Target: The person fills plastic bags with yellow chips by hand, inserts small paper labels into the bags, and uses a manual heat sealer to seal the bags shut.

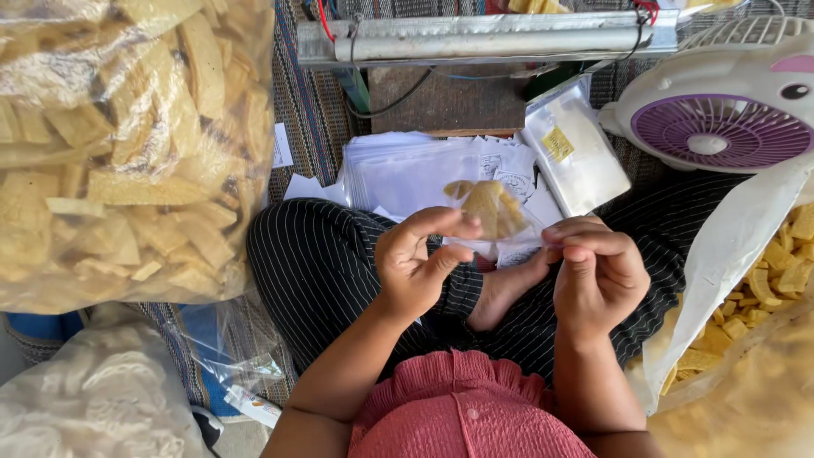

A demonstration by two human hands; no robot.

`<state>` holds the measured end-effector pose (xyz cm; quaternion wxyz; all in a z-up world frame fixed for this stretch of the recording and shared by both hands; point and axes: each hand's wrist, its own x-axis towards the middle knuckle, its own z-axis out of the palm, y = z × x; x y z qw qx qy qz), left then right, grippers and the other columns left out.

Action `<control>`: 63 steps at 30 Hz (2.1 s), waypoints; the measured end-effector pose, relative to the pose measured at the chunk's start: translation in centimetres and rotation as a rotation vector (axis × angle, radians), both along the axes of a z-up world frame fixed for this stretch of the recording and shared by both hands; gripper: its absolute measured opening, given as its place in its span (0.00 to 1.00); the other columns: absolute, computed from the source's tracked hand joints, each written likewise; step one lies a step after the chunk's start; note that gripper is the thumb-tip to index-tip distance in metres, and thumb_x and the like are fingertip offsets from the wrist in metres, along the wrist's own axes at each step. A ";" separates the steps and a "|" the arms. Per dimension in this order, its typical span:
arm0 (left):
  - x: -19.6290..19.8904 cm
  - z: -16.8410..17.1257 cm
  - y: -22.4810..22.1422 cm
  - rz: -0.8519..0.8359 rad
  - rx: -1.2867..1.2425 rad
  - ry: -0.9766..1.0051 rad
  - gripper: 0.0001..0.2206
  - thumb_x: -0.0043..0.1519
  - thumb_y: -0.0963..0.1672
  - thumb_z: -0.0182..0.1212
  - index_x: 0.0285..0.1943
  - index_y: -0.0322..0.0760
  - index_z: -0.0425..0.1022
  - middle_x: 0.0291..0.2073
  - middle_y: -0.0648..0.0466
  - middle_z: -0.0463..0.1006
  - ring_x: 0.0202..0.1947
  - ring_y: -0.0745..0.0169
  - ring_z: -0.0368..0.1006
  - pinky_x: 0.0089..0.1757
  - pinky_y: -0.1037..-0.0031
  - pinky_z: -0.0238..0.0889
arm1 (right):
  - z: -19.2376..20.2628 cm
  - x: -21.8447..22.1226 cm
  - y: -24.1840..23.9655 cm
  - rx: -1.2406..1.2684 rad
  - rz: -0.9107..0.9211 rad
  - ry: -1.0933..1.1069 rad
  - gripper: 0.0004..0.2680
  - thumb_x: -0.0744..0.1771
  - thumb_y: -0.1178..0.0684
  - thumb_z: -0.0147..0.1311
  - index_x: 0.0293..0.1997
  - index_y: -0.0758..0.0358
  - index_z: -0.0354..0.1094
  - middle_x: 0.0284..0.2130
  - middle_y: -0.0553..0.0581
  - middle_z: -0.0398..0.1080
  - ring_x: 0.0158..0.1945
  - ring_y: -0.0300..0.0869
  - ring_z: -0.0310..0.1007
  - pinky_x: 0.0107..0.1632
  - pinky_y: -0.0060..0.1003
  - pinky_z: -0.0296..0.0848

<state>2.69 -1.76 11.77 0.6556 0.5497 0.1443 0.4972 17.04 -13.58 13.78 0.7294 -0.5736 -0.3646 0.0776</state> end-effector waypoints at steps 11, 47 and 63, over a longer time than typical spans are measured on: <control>-1.5 5.9 -2.0 -0.115 -0.019 -0.061 0.06 0.58 0.42 0.72 0.27 0.42 0.82 0.41 0.49 0.82 0.43 0.55 0.78 0.53 0.56 0.70 | 5.6 -2.3 -2.5 0.061 -0.027 -0.314 0.08 0.65 0.52 0.59 0.29 0.63 0.69 0.27 0.65 0.74 0.32 0.52 0.75 0.36 0.45 0.77; 0.1 -0.9 6.6 -0.191 0.006 0.491 0.04 0.57 0.42 0.73 0.35 0.38 0.82 0.37 0.51 0.81 0.52 0.46 0.77 0.55 0.52 0.69 | -5.0 6.2 3.6 -0.285 0.267 0.303 0.04 0.67 0.60 0.63 0.34 0.68 0.75 0.30 0.59 0.68 0.35 0.41 0.67 0.43 0.35 0.71; 4.3 -3.0 10.9 0.084 -0.943 -0.149 0.05 0.55 0.41 0.73 0.36 0.37 0.81 0.31 0.49 0.82 0.39 0.63 0.78 0.44 0.64 0.77 | -5.3 3.8 13.5 -0.071 0.036 0.964 0.04 0.64 0.55 0.65 0.32 0.59 0.72 0.18 0.49 0.63 0.20 0.37 0.67 0.23 0.27 0.64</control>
